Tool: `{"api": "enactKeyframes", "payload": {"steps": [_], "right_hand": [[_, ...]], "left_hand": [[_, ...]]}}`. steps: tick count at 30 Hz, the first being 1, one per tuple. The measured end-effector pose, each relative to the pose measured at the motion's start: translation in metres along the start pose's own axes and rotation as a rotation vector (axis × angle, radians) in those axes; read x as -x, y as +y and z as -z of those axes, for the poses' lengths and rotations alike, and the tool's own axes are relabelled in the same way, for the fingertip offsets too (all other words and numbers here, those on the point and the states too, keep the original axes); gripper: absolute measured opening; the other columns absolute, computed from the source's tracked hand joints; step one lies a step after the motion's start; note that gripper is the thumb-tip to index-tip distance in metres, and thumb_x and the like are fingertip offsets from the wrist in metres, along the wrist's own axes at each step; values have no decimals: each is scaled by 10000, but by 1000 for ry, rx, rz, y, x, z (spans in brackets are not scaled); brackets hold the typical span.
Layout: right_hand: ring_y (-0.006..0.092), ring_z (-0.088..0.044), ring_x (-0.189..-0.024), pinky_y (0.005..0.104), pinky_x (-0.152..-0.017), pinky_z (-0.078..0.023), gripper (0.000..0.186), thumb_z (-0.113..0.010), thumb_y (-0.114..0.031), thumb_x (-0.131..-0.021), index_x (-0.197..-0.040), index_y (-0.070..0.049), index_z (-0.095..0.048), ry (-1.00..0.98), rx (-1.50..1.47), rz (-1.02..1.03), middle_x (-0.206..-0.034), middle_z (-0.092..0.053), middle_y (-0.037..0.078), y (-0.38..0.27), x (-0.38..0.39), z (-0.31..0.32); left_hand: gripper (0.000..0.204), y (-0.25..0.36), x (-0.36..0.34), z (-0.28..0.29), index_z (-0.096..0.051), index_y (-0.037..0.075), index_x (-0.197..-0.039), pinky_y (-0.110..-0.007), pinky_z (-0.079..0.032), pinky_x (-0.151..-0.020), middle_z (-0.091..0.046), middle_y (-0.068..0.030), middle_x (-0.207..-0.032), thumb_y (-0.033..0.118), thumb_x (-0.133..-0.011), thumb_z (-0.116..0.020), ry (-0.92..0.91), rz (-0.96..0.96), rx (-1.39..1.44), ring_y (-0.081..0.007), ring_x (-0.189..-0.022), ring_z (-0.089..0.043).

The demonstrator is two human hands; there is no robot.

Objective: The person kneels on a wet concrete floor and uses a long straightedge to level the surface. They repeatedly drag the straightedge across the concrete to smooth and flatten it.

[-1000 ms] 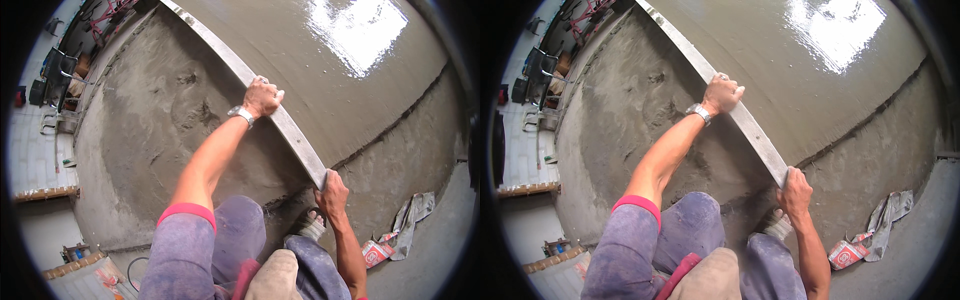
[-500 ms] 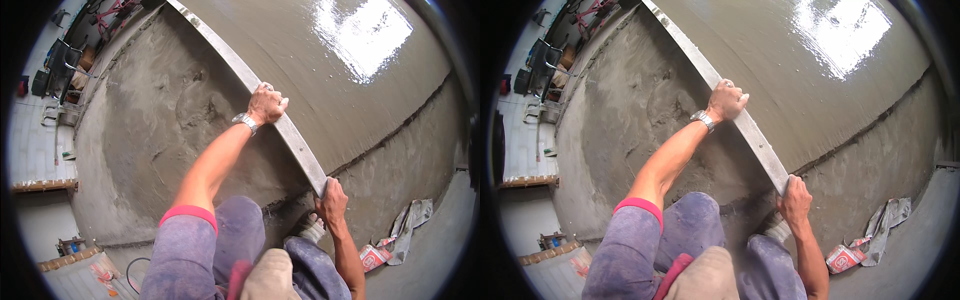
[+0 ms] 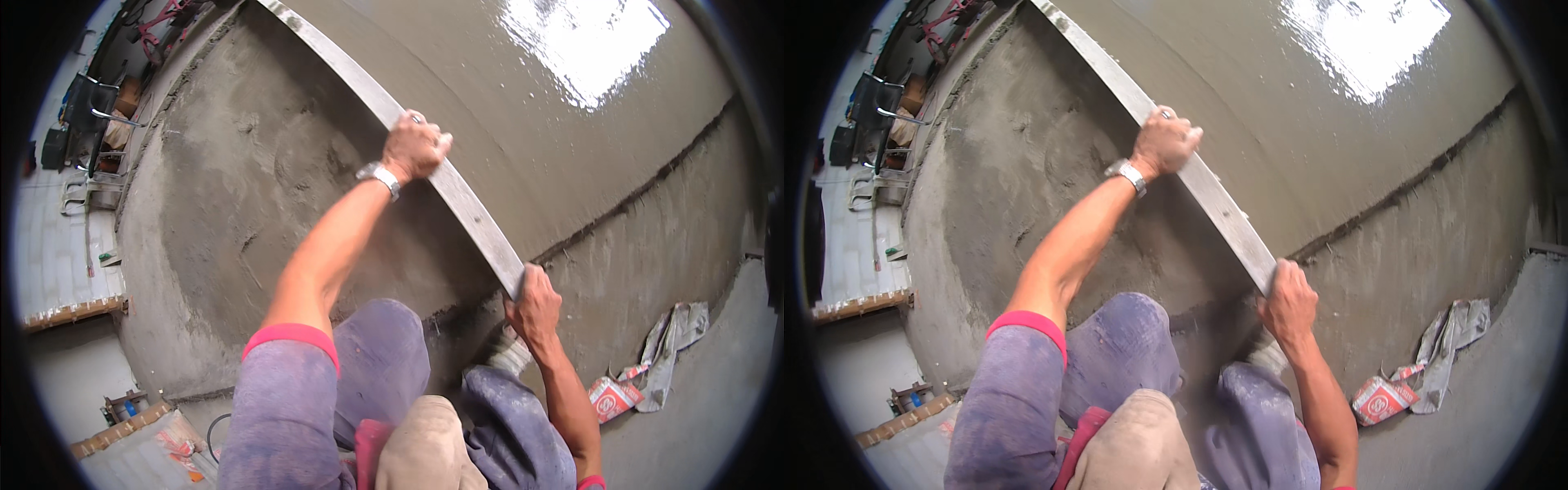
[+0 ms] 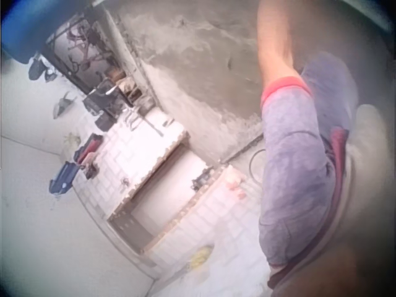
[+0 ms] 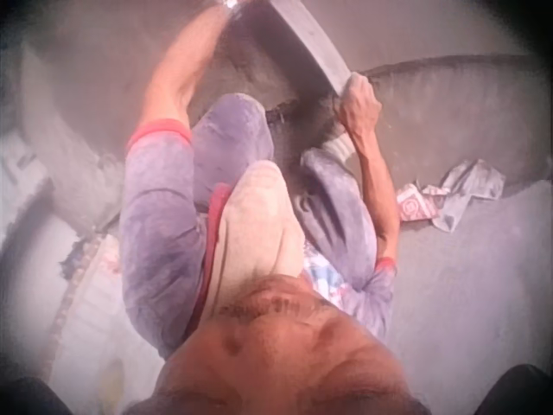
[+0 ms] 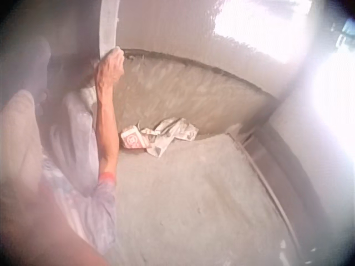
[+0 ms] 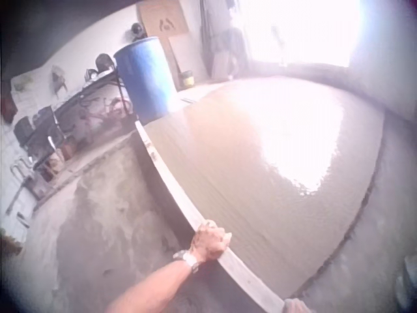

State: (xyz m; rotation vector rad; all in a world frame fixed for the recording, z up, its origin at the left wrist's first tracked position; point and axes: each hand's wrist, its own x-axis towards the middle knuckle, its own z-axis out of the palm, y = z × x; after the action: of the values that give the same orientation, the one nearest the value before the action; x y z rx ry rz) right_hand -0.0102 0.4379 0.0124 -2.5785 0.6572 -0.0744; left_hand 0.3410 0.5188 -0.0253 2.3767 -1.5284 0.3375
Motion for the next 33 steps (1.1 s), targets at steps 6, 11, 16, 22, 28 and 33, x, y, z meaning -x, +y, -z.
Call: {"api": "enactKeyframes", "payload": {"steps": [6, 11, 16, 22, 28, 33], "right_hand": [[322, -615, -902, 425, -721, -538, 480, -763, -126, -648, -1043, -15, -513, -4, 17, 43, -955, -571, 132, -6, -6, -4], [319, -614, -895, 430, -698, -542, 478, -753, -124, -652, -1055, -6, -524, -5, 11, 23, -947, -568, 131, -3, 10, -6], [326, -612, -895, 432, -700, -543, 435, -750, -132, -666, -1000, -23, -493, -49, 28, 12, -940, -560, 140, -32, 0, -19], [339, -610, -878, 443, -682, -534, 403, -728, -125, -686, -993, -18, -491, -38, -13, 49, -931, -548, 148, -24, 28, -12], [337, -607, -886, 440, -703, -537, 402, -722, -120, -687, -994, -3, -491, -54, 12, 46, -938, -554, 158, -48, 11, -28], [345, -600, -895, 446, -685, -540, 408, -721, -132, -678, -985, -7, -483, -73, -26, 86, -936, -536, 157, -38, 31, -20]], "left_hand": [[402, -14, -2, 10, -688, 99, -635, -395, -395, -1009, -676, -58, -705, 314, -940, -538, -197, 105, 61, -273, -795, -627], [409, 1, 11, 11, -699, 112, -628, -397, -396, -1013, -673, -52, -705, 317, -943, -537, -134, 69, 118, -275, -831, -628], [425, -23, 15, 21, -720, 126, -630, -397, -395, -1025, -676, -52, -714, 322, -953, -526, -214, 97, 56, -268, -845, -621], [402, -4, 35, 21, -720, 137, -627, -391, -387, -1029, -666, -46, -711, 309, -941, -537, -141, 38, 131, -258, -809, -620], [415, -35, 35, 25, -705, 115, -611, -408, -394, -1024, -670, -49, -679, 315, -939, -547, -194, 97, 113, -249, -822, -631], [397, -13, 50, 31, -688, 109, -614, -394, -398, -1021, -669, -44, -728, 303, -931, -549, -141, 23, 111, -254, -819, -628]]}}
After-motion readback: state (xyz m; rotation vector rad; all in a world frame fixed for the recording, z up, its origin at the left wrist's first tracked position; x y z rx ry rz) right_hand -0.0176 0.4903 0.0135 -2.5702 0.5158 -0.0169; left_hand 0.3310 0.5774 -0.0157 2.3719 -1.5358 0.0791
